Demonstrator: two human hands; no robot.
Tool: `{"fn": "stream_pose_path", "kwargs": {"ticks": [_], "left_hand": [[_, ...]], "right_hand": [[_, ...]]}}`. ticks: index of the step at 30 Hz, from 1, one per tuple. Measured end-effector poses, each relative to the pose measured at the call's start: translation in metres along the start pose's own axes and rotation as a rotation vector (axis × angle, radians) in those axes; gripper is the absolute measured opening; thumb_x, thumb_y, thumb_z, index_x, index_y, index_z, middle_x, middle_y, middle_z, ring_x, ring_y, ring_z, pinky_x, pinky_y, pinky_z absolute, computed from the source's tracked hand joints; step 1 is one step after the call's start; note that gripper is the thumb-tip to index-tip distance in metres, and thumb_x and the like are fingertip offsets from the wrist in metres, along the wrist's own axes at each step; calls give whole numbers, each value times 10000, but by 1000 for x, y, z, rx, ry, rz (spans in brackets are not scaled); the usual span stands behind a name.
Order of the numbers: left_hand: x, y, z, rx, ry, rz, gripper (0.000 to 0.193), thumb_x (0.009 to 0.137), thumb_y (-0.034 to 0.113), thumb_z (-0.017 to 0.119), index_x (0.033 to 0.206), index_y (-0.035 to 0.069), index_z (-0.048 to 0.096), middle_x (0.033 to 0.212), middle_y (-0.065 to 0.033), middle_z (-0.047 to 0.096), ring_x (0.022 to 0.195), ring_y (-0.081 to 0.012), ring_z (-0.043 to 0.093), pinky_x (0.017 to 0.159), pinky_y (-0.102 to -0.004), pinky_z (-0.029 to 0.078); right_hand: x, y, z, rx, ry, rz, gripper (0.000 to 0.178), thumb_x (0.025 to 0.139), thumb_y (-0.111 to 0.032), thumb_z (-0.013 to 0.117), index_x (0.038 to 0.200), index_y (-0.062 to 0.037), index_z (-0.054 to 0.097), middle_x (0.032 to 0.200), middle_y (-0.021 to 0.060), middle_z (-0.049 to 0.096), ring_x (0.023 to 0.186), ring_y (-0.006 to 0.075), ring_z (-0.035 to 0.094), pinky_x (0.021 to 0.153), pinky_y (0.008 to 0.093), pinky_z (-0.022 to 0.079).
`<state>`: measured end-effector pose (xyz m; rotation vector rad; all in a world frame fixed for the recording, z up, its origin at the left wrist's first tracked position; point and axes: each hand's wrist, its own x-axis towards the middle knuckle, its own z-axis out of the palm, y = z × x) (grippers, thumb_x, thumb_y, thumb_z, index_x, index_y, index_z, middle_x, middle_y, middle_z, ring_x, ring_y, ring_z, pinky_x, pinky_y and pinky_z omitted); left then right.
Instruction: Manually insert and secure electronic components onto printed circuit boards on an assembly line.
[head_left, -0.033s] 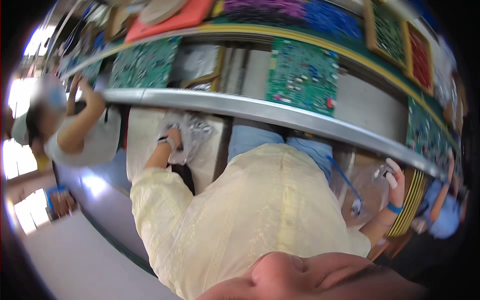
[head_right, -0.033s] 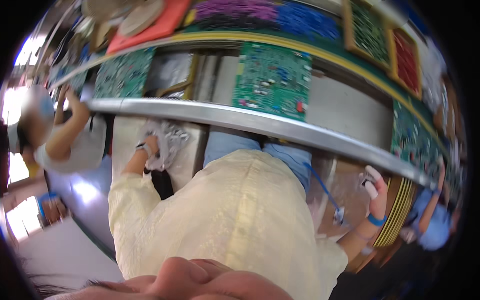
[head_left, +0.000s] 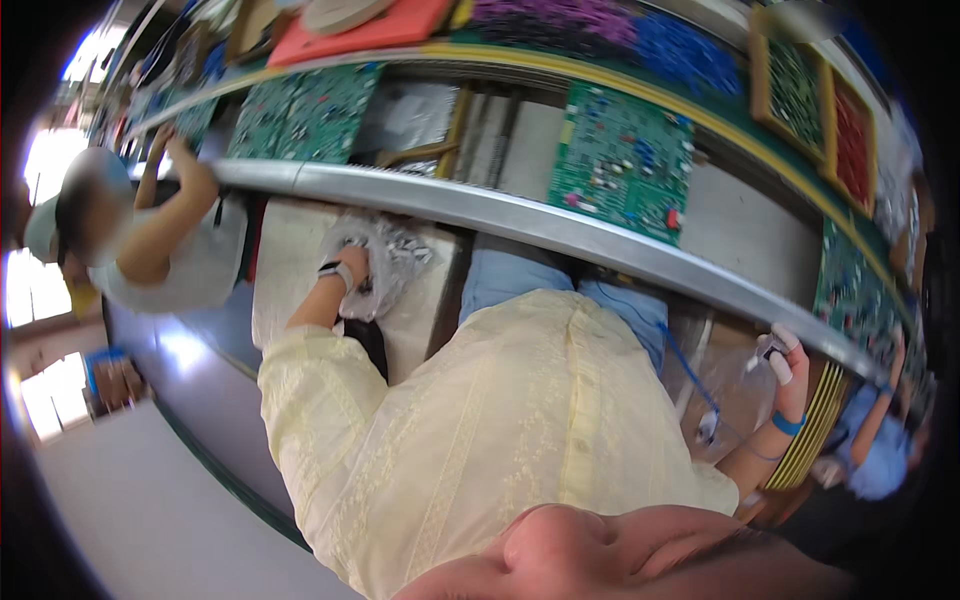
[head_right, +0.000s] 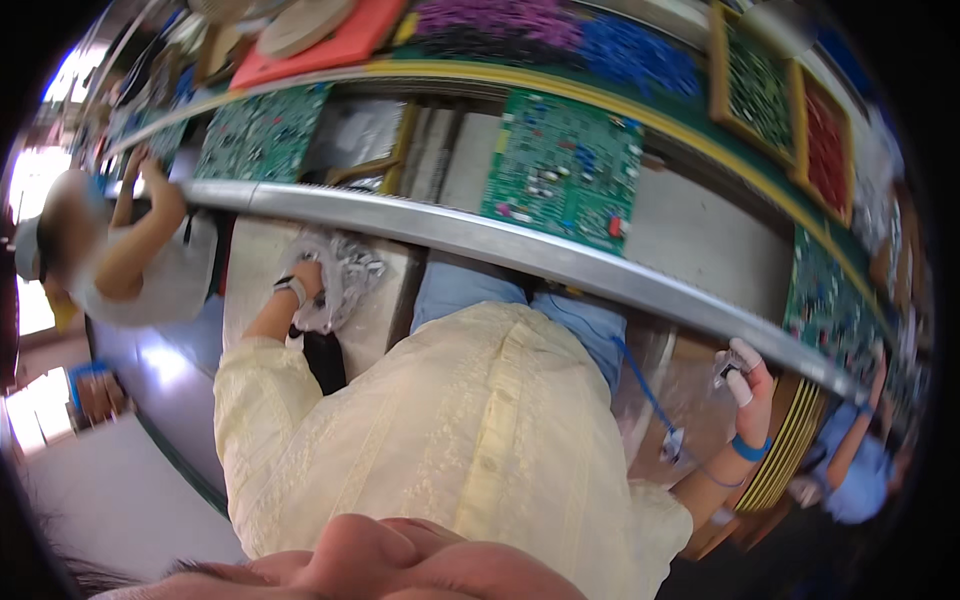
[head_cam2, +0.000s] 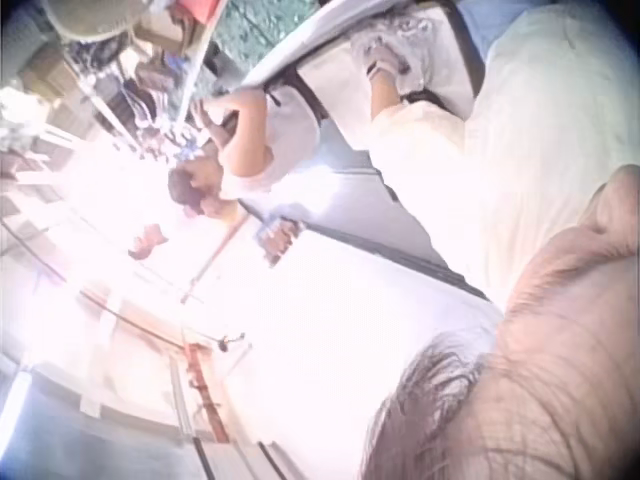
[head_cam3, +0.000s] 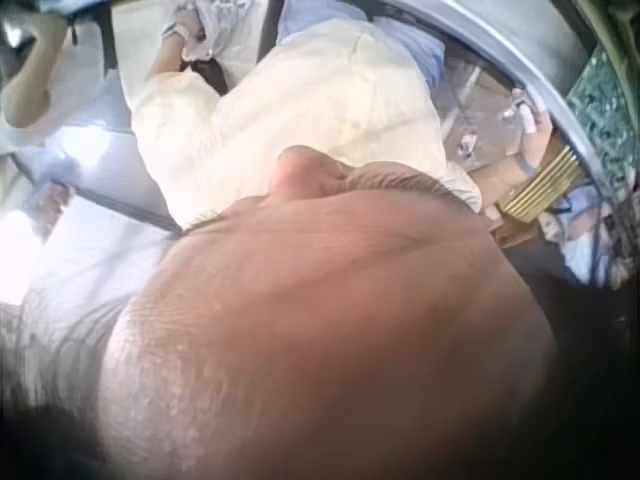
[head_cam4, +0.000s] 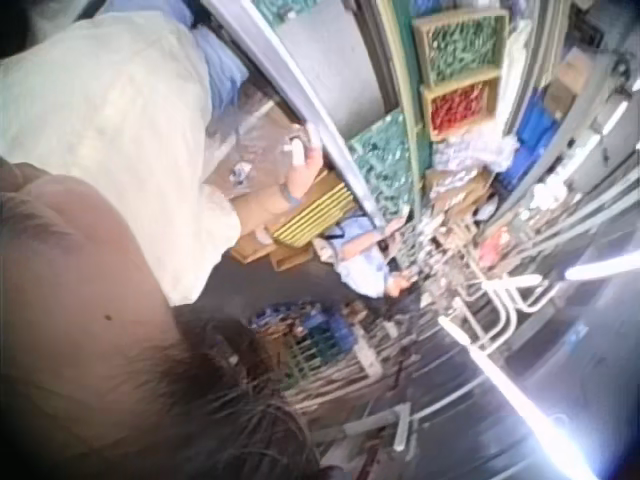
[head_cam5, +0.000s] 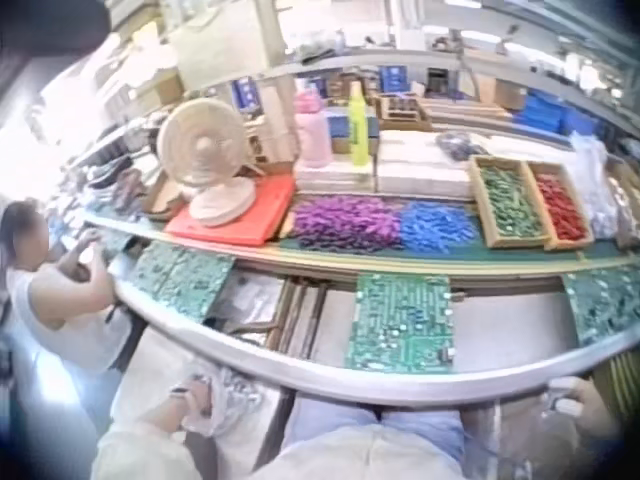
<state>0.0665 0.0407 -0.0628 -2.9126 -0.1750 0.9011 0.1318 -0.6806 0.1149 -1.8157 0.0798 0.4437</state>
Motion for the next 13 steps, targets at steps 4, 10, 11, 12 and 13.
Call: {"fn": "stream_pose_path", "kwargs": {"ticks": [4,10,11,12,13], "left_hand": [[-21,-3,5,-280,13,-161,208,752,94,482,845,-33,618,867,-273,612,861,-390,600,765,-441,480],[-21,12,-3,-580,96,-396,230,770,148,525,941,13,598,974,-274,592,964,-397,563,841,-426,448],[-15,11,-1,-575,95,-381,230,770,148,525,941,13,598,974,-274,592,964,-397,563,841,-426,448],[-8,2,12,-611,125,-407,263,762,166,553,980,25,599,981,-270,593,964,-390,567,854,-422,441],[1,-13,42,-661,154,-435,302,754,183,581,1019,37,599,989,-267,593,964,-384,572,867,-419,434]], "right_hand": [[72,-46,30,-38,-242,-151,428,779,5,526,1203,4,465,1063,97,579,959,170,556,875,304,424],[124,-100,81,-111,-320,-291,407,783,23,544,1182,-3,466,1058,98,571,981,176,545,887,310,418],[130,-104,90,-95,-329,-313,411,785,20,551,1186,-7,464,1077,101,562,988,177,544,893,313,416],[135,-107,98,-78,-336,-335,415,787,17,559,1189,-11,461,1095,105,553,994,179,543,900,317,414],[131,-110,95,-89,-325,-330,415,787,17,559,1189,-11,461,1095,105,553,994,179,543,900,317,414]]}}
